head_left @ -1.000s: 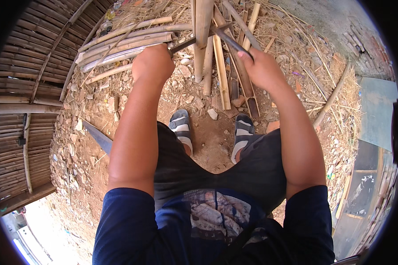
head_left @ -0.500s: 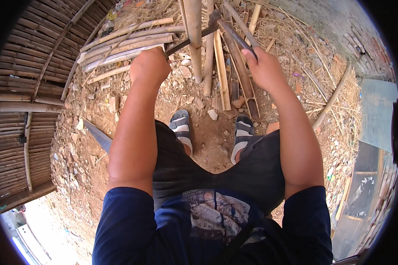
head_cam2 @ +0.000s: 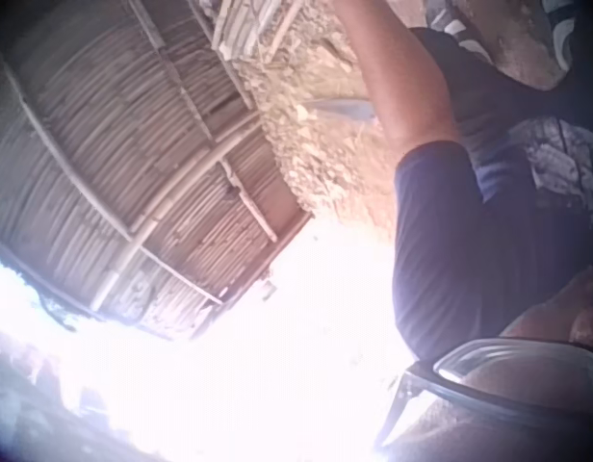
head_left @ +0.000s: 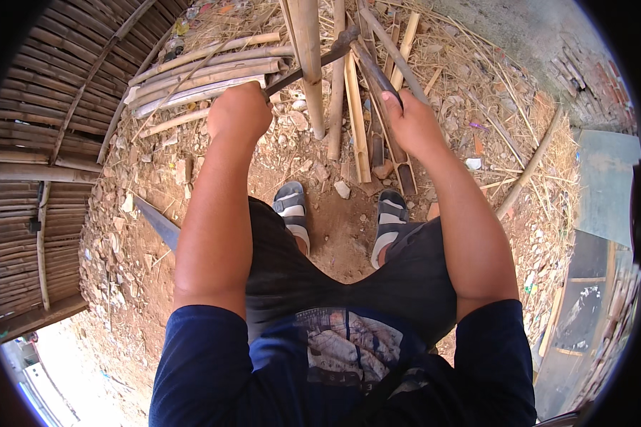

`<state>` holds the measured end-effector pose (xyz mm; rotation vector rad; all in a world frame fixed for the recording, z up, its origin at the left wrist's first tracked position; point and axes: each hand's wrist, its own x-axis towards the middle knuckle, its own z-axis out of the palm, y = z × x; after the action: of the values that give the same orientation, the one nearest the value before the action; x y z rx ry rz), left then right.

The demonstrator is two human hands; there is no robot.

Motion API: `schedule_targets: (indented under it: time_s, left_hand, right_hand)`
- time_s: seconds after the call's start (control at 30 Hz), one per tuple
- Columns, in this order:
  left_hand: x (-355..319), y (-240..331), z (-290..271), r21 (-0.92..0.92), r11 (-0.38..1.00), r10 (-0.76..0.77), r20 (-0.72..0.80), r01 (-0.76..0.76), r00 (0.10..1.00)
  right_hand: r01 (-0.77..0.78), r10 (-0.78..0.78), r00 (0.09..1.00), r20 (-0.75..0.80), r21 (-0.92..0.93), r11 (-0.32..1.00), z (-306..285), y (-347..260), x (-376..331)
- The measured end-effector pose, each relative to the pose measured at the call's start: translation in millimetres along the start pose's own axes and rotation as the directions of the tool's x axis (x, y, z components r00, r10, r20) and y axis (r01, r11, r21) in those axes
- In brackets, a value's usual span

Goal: The person splits bamboo pieces by hitting a knife into the top of the bamboo stalk with a hammer and then pulling the knife down through the length of the bamboo.

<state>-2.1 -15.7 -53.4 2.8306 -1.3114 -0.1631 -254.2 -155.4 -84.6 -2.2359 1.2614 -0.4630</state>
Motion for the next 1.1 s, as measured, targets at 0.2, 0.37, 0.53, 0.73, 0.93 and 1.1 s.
schedule_targets:
  time_s: [0.2, 0.37, 0.53, 0.73, 0.93, 1.1]
  left_hand:
    - [-3, -2, -2, -0.018, 0.999, -0.033, 0.026, 0.034, 0.999]
    - [1, 0, 4, -0.003, 1.0, -0.021, 0.005, 0.021, 1.0]
    - [4, 6, 1, -0.014, 1.0, -0.015, 0.02, 0.015, 1.0]
    - [2, 6, 9, -0.029, 1.0, -0.006, 0.074, 0.008, 0.997]
    - [7, 8, 9, -0.016, 1.0, 0.011, 0.097, -0.009, 0.995]
    - [7, -2, 8, -0.035, 0.998, -0.043, 0.079, 0.046, 0.996]
  right_hand:
    - [0.117, -0.078, 0.973, -0.219, 0.171, 0.978, -39, -22, -6]
    - [0.129, -0.083, 0.963, -0.256, 0.171, 0.977, -12, -9, 4]
    - [-0.033, 0.035, 0.998, 0.042, -0.047, 0.998, 7, 1, 3]
    - [0.117, -0.056, 0.969, -0.239, 0.248, 0.962, -33, -16, 1]
    - [-0.016, 0.02, 0.997, -0.077, 0.042, 0.999, -16, 0, -2]
    - [-0.115, 0.147, 0.964, 0.222, -0.15, 0.982, -9, 6, -1]
